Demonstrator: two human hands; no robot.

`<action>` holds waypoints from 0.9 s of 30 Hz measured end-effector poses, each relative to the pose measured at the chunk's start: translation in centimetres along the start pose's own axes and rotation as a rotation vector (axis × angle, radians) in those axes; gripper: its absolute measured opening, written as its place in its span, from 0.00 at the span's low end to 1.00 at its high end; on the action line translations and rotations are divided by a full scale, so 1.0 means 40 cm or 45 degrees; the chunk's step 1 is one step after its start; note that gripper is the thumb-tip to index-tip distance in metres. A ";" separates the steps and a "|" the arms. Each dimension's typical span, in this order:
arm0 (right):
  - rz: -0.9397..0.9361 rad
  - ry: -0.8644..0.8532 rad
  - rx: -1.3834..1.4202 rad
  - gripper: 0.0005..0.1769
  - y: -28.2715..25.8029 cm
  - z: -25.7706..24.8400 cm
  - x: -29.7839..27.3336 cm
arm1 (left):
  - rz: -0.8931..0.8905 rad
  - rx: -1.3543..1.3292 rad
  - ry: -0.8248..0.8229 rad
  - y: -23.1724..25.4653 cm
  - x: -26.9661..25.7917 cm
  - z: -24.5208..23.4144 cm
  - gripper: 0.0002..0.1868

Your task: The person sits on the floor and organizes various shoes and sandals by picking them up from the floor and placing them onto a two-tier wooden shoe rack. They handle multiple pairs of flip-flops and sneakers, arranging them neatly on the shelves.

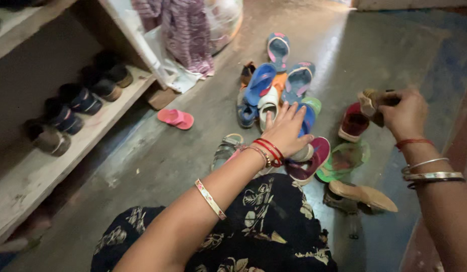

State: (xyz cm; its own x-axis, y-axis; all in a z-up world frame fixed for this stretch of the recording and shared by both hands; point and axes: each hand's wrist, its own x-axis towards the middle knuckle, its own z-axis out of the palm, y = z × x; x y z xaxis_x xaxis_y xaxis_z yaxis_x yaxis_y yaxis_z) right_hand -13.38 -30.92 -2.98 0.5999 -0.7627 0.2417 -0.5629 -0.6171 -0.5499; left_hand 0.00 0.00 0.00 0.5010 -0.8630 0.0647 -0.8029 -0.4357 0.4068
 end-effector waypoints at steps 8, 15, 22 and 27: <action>-0.695 0.117 0.142 0.15 -0.304 -0.067 -0.067 | -0.012 -0.085 0.197 -0.015 -0.109 -0.129 0.50; -0.818 -0.160 0.326 0.19 -0.654 -0.051 -0.212 | -0.190 -0.321 0.411 -0.110 -0.222 -0.223 0.53; -1.269 -0.284 0.534 0.19 -0.932 0.030 -0.370 | -0.337 -0.449 0.850 -0.240 -0.374 -0.262 0.65; -1.381 -0.446 0.595 0.19 -1.115 0.103 -0.487 | -0.574 -0.554 1.078 -0.336 -0.514 -0.326 0.69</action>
State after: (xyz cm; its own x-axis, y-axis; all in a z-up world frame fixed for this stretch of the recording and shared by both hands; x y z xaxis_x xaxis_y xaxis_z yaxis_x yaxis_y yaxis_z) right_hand 2.40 12.25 13.55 0.7908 0.2389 0.5635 0.5359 -0.7152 -0.4488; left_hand 4.68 26.93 5.07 0.9213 -0.1103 0.3730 -0.3848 -0.3979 0.8328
